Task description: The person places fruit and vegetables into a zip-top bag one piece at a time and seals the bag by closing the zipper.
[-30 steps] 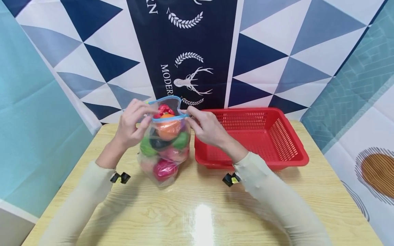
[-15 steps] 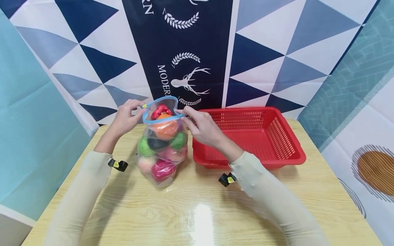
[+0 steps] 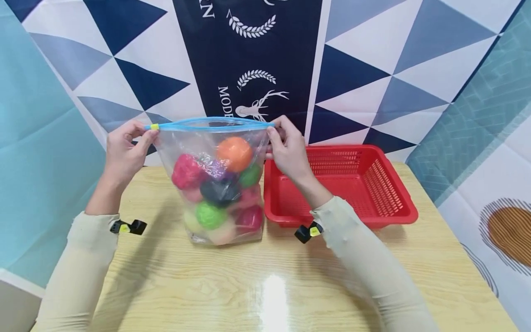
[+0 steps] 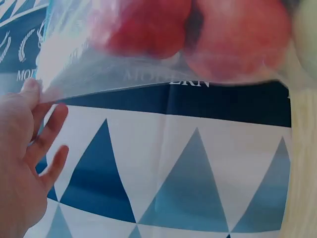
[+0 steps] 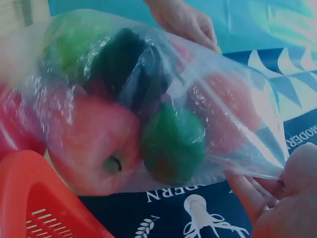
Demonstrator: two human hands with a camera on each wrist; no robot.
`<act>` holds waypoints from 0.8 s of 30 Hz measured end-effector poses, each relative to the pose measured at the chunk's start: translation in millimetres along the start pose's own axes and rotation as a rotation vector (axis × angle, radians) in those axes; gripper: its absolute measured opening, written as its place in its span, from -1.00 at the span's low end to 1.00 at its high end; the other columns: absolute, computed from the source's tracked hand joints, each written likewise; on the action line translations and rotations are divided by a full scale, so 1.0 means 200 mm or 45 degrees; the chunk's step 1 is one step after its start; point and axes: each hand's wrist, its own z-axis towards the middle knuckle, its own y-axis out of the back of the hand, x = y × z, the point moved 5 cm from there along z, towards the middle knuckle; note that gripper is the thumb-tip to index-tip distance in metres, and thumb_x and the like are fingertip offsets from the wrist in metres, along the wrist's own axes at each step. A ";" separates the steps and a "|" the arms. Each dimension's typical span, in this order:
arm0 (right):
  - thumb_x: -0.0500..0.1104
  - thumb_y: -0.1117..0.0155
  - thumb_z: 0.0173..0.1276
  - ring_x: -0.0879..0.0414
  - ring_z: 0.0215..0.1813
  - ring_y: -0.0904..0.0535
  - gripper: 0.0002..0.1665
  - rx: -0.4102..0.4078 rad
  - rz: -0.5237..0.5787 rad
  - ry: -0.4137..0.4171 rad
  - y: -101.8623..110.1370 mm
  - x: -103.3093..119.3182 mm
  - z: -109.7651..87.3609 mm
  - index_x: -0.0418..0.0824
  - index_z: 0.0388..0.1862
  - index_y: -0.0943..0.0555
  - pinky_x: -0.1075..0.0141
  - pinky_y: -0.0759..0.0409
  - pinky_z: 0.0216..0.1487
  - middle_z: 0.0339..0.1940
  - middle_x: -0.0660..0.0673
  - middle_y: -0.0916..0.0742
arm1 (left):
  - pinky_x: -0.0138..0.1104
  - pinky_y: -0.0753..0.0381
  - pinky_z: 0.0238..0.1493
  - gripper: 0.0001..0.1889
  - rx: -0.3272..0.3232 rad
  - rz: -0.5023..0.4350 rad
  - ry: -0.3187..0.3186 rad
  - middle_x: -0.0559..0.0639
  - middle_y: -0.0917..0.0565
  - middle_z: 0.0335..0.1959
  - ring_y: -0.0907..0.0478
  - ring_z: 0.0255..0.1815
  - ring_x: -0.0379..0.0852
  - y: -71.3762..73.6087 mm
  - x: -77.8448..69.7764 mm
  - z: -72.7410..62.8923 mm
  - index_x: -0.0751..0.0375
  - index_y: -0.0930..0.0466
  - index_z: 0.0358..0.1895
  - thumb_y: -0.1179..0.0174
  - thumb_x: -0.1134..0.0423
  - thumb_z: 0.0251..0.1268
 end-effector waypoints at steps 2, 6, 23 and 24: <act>-0.28 -0.05 0.80 0.39 -0.34 -0.86 -0.86 -0.013 0.008 0.004 0.01 0.00 0.01 -0.34 -0.01 -0.52 0.40 -0.85 -0.23 -0.35 0.19 -0.77 | -0.71 -0.60 -0.17 -0.86 0.026 -0.053 -0.012 -0.78 -0.59 -0.38 -0.57 -0.35 -0.68 0.02 -0.02 -0.02 0.60 -0.68 -0.14 -0.36 0.49 0.53; -0.32 -0.11 0.77 0.41 -0.36 -0.84 -0.84 -0.039 -0.051 0.097 0.03 0.02 0.02 -0.46 0.04 -0.55 0.41 -0.84 -0.24 -0.37 0.22 -0.81 | -0.64 -0.72 -0.07 -0.83 -0.015 -0.215 -0.081 -0.74 -0.68 -0.35 -0.67 -0.38 -0.65 0.04 -0.05 -0.05 0.71 -0.52 -0.13 -0.35 0.63 0.43; -0.38 -0.32 0.62 0.17 -0.60 -0.24 -0.93 0.062 -0.934 0.757 0.14 -0.03 -0.02 -0.30 -0.04 -0.73 0.38 -0.21 -0.45 -0.42 -0.24 -0.83 | -0.68 -0.65 0.16 -0.85 0.017 -0.129 -0.268 0.10 -0.88 -0.35 -0.67 -0.12 -0.78 -0.02 0.06 -0.22 0.53 -0.70 -0.25 -0.38 0.76 0.22; -0.38 -0.32 0.62 0.19 -0.60 -0.20 -0.92 0.098 -0.945 0.740 0.14 -0.05 -0.02 -0.29 -0.03 -0.73 0.36 -0.20 -0.47 -0.43 -0.23 -0.82 | -0.70 -0.63 0.16 -0.84 0.004 -0.091 -0.283 0.22 -0.88 -0.34 -0.64 -0.10 -0.82 -0.03 0.06 -0.23 0.51 -0.70 -0.25 -0.39 0.75 0.22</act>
